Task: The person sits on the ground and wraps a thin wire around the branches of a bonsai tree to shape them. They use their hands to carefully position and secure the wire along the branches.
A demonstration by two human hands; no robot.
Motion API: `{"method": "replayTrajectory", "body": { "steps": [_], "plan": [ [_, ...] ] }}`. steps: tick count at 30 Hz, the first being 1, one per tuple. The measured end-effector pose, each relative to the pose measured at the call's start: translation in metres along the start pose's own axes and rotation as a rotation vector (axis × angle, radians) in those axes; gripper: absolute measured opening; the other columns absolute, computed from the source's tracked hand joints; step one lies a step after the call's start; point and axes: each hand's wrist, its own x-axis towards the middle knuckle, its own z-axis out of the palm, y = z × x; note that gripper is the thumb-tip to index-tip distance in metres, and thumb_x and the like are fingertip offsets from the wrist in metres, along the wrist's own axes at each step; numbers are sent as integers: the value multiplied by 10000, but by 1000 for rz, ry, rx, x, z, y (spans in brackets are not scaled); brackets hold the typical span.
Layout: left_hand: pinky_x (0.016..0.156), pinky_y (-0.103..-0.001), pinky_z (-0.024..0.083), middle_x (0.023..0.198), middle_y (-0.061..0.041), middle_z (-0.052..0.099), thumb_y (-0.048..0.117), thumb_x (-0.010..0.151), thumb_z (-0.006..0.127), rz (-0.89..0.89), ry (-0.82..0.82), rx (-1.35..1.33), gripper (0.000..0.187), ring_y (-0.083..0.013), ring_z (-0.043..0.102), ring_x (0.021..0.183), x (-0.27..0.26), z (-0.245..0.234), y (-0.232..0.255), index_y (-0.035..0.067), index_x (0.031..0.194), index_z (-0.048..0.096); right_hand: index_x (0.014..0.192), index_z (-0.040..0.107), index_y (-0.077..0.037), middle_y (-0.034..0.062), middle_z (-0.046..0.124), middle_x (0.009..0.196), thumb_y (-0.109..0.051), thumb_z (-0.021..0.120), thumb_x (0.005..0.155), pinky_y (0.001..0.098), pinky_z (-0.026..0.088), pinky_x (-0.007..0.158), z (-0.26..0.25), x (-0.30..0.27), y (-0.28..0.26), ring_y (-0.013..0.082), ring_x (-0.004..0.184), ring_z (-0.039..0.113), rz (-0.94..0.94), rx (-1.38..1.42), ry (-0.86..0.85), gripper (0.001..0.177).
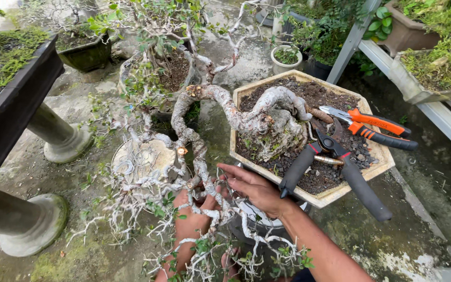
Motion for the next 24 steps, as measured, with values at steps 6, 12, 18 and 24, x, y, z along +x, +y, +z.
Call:
{"method": "replayTrajectory", "body": {
  "steps": [6,12,18,24],
  "plan": [
    [497,-337,673,761,-168,855,325,900,751,-185,-36,368,283,-223,838,600,4,4,32,57,958,820,1639,436,-120,103,587,1497,-225,571,1023,330,347,1176,-6,-3,2,189,1407,524,-28,54,-7,639],
    [438,-300,321,855,-206,877,142,886,791,-104,-112,-25,265,-86,436,476,12,2,12,4,1105,850,1699,311,-122,60,516,1537,-250,596,1021,368,286,1218,-10,-13,2,185,1409,533,-173,152,-141,746],
    [653,-468,716,989,-257,836,-100,841,761,-149,13,-37,149,-343,808,756,35,7,-12,-56,944,662,1695,268,-91,93,396,1689,-169,495,1078,359,373,1149,-13,-23,6,179,1337,472,-322,147,-173,662],
    [997,-589,481,1105,-313,605,566,1041,363,-617,-198,-683,795,-482,578,1047,70,-14,-84,-156,1271,603,1666,328,-109,87,336,1756,-214,456,1093,343,352,1182,-7,-46,-6,186,1509,454,-333,-34,-31,596]
  ]
}}
